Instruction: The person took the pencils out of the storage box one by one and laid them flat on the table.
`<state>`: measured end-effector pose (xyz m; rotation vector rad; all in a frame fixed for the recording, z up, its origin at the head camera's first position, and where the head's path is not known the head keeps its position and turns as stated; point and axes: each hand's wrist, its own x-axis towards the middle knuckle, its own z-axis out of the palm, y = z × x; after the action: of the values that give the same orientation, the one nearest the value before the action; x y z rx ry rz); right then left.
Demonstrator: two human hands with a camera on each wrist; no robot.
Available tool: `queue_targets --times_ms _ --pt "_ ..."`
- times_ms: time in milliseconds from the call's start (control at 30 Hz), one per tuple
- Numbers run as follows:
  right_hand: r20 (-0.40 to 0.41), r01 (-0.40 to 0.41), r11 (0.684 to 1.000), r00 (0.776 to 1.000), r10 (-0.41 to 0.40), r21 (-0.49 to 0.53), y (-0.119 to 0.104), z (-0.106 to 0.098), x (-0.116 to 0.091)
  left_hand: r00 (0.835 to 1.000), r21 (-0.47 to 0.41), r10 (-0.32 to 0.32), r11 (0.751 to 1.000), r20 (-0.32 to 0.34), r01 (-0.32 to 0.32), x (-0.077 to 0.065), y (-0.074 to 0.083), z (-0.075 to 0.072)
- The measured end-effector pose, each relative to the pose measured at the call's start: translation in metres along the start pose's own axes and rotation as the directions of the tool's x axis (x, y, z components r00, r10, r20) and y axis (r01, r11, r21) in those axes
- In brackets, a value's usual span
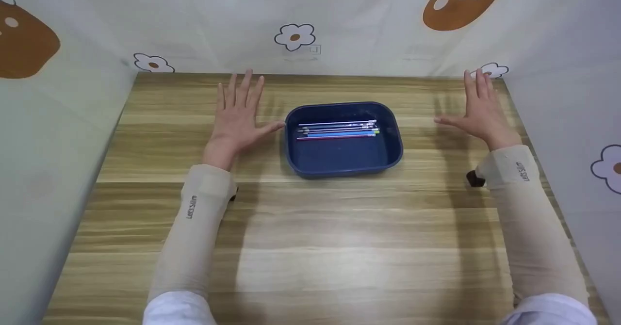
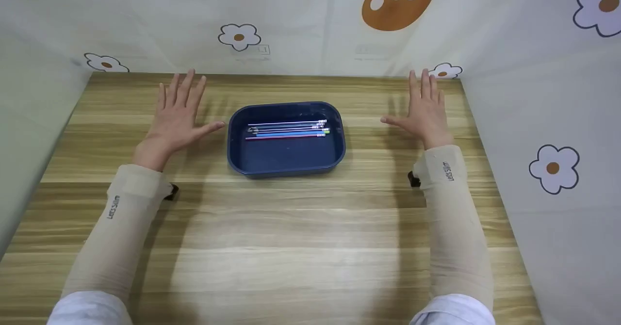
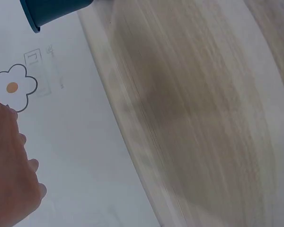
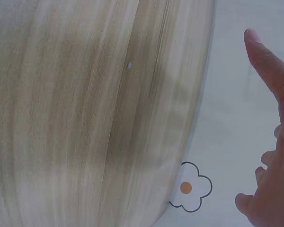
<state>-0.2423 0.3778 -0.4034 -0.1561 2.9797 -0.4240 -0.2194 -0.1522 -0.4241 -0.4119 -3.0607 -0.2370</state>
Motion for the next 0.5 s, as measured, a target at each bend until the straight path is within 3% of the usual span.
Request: queue_targets --times_ms 500 --pt "-0.01 0.04 0.998 0.999 -0.04 0.041 -0.01 0.004 0.001 0.989 -0.056 0.142 0.989 0.029 -0.14 -0.007 0.011 0.0"
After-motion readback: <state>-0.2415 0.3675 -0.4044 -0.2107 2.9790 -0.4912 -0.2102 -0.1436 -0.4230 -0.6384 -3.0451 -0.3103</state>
